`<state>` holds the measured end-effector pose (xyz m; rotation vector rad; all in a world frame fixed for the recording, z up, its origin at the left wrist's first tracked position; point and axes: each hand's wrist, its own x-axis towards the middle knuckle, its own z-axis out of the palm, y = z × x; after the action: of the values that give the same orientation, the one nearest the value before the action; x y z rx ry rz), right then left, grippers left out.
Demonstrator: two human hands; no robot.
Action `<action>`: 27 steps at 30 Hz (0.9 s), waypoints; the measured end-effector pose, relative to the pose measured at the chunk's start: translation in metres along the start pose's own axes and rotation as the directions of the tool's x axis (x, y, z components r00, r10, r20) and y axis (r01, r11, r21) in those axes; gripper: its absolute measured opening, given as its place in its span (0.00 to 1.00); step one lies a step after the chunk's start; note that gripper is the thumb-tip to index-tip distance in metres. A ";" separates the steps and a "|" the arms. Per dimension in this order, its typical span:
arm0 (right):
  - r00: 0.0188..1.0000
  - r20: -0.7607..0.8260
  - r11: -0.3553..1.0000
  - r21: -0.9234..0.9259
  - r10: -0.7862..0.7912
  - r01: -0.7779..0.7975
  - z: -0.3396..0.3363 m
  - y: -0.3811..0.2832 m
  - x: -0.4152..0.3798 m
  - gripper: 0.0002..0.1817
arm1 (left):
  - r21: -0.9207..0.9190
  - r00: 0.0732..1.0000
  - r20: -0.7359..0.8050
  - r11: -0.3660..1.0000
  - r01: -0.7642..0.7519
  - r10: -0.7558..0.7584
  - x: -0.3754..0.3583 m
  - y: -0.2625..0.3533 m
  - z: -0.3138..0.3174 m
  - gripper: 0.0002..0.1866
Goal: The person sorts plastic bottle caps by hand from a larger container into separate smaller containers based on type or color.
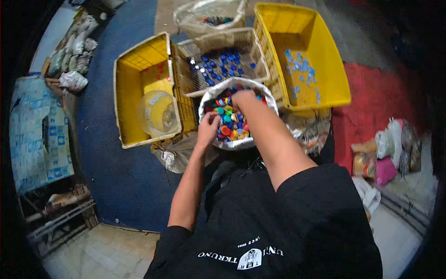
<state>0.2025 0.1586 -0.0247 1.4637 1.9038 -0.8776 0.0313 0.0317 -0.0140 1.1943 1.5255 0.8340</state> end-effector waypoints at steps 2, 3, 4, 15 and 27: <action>0.998 0.061 1.000 -0.019 0.011 -0.010 -0.005 -0.002 0.001 0.23 | 0.024 0.999 0.040 0.999 -0.028 0.027 0.020 -0.008 0.001 0.13; 0.995 0.100 1.000 -0.023 0.014 -0.012 -0.008 -0.004 0.000 0.23 | 0.030 0.997 0.055 0.998 -0.053 0.051 0.021 -0.016 0.002 0.13; 0.991 0.129 1.000 -0.027 0.017 -0.013 -0.011 -0.006 -0.002 0.23 | 0.101 0.995 0.074 0.992 -0.075 0.068 0.022 -0.012 0.000 0.13; 0.952 0.295 0.970 -0.197 -0.083 0.145 -0.043 -0.027 -0.030 0.22 | 0.631 0.923 0.368 0.699 -0.336 0.111 0.009 -0.005 0.009 0.17; 0.898 -0.438 0.844 0.492 0.028 0.214 0.055 0.000 -0.051 0.15 | 0.347 0.897 -0.023 0.845 -0.407 0.442 0.000 -0.015 -0.001 0.11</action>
<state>0.2176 0.0850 -0.0190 2.0453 2.1705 -1.2920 0.0259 0.0272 -0.0272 1.8144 1.5472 0.9590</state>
